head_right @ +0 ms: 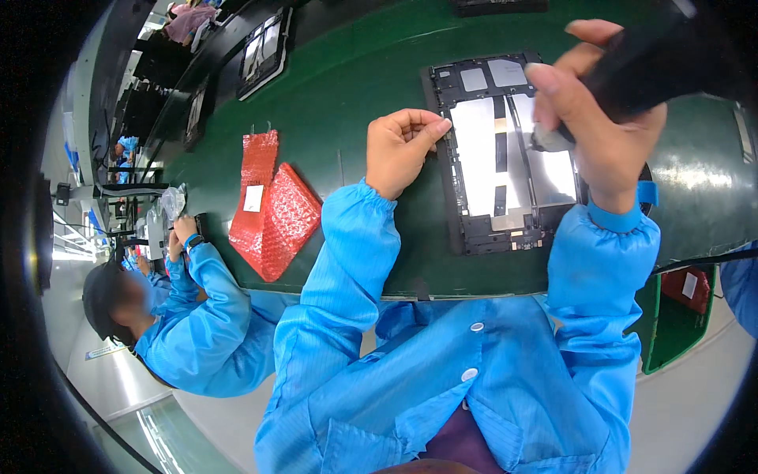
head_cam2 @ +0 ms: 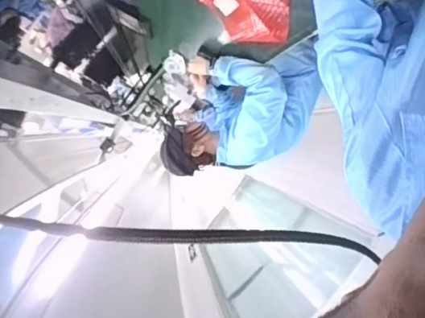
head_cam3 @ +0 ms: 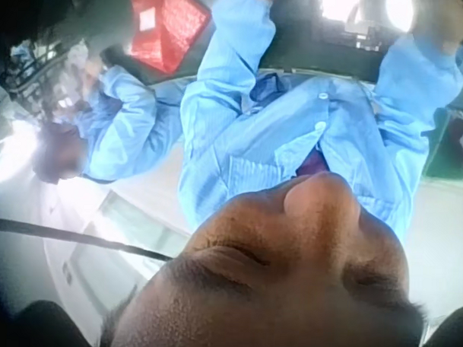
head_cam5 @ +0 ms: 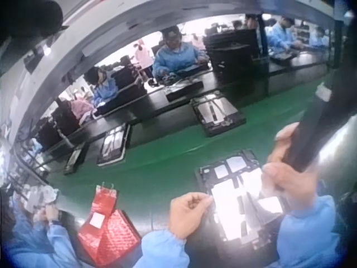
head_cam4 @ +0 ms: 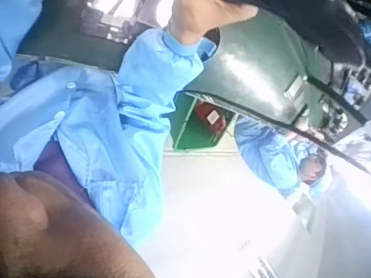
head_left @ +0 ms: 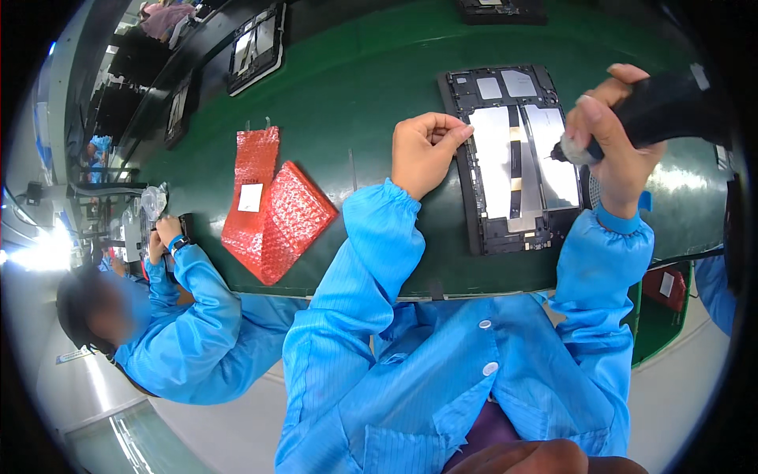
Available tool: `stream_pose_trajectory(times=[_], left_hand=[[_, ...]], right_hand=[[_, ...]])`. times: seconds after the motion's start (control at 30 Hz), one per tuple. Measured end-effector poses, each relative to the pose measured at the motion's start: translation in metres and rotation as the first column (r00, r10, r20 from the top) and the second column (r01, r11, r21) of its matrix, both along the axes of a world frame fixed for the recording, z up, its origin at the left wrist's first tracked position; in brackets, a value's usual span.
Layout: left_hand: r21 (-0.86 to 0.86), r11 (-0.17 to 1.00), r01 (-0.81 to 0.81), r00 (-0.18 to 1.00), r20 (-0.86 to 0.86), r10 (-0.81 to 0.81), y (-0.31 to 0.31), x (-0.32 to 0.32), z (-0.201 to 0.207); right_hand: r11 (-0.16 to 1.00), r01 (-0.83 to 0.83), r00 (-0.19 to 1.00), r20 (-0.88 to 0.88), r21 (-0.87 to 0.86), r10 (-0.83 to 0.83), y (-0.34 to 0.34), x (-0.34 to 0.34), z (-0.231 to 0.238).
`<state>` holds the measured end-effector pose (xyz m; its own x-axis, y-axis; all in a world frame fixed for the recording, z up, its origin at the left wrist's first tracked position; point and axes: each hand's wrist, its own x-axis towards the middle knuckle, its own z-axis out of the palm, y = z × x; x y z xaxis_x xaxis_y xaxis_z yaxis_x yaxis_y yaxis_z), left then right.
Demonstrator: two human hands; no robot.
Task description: Assembling electronic components into a tablet frame using an electric screwdriver.
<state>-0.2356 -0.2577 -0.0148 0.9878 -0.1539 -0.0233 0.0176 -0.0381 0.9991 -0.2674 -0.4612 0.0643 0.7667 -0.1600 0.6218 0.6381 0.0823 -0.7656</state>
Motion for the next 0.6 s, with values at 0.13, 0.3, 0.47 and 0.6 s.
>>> stream_pose_trajectory(times=[0.13, 0.3, 0.47, 0.6], left_hand=[[0.118, 0.989, -0.088, 0.985, 0.156, 0.069, 0.000, 0.003, -0.013], [0.115, 0.986, -0.122, 0.980, 0.173, 0.101, -0.004, 0.000, -0.014], [0.199, 0.974, -0.113, 0.987, 0.135, 0.087, -0.002, 0.002, -0.005], [0.170, 0.984, -0.046, 0.999, 0.018, 0.043, 0.003, 0.011, -0.007]], right_hand=[[0.997, -0.069, 0.997, -0.047, -0.037, 0.067, 0.027, 0.013, 0.007], [0.984, -0.179, 0.984, -0.018, -0.018, 0.178, 0.054, 0.034, 0.003], [0.977, -0.207, 0.977, -0.067, -0.049, 0.203, 0.068, 0.046, -0.012], [0.975, -0.206, 0.975, -0.102, -0.088, 0.197, 0.074, 0.050, -0.018]])
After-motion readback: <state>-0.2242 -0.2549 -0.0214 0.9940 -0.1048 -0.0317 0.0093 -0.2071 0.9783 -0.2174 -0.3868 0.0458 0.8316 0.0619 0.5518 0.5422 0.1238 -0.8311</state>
